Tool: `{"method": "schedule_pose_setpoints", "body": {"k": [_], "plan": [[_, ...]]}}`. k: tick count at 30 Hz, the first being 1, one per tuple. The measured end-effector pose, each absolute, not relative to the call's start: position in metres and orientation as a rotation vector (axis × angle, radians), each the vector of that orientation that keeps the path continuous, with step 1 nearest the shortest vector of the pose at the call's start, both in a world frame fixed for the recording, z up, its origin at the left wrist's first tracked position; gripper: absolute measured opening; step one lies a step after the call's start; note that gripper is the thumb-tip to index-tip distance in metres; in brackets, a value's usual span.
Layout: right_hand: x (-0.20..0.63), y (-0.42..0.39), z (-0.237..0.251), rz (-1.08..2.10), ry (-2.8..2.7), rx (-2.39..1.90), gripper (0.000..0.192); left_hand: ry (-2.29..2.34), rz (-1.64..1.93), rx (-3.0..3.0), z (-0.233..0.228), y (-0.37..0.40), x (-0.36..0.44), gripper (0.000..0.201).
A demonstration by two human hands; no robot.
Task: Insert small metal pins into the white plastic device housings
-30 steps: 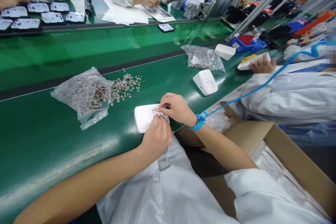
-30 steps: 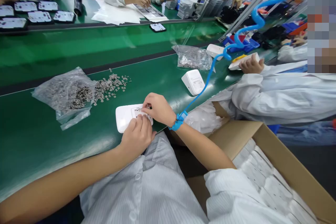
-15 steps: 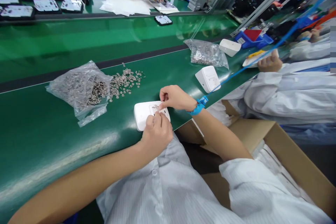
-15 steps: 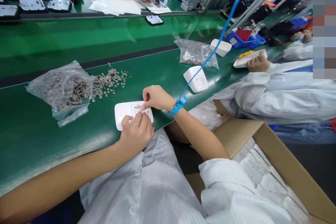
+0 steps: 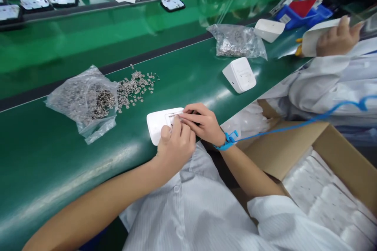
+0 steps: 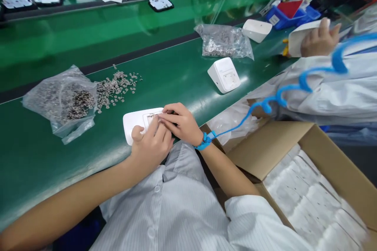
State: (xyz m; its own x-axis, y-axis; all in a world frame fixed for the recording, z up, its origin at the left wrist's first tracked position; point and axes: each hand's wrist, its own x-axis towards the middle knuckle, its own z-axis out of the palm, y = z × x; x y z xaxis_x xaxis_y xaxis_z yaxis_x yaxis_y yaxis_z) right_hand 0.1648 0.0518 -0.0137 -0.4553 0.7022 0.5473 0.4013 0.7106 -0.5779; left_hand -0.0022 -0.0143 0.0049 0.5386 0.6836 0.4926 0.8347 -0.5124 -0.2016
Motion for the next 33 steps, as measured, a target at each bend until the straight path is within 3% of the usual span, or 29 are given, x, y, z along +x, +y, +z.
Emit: {"method": "schedule_pose_setpoints", "body": {"k": [19, 23, 33], "plan": [[0.166, 0.057, -0.014, 0.367, -2.151, -0.790, 0.020, -1.246, -0.409, -2.443, 0.010, -0.013, -0.002, 0.012], [0.167, 0.055, -0.012, 0.309, -2.231, -0.806, 0.019, -1.304, -0.436, -2.488, 0.019, -0.011, 0.000, 0.022], [0.161, 0.073, 0.003, 0.577, -2.174, -1.015, 0.025, -1.228, -0.430, -2.401, 0.011, -0.020, -0.001, 0.029]]}}
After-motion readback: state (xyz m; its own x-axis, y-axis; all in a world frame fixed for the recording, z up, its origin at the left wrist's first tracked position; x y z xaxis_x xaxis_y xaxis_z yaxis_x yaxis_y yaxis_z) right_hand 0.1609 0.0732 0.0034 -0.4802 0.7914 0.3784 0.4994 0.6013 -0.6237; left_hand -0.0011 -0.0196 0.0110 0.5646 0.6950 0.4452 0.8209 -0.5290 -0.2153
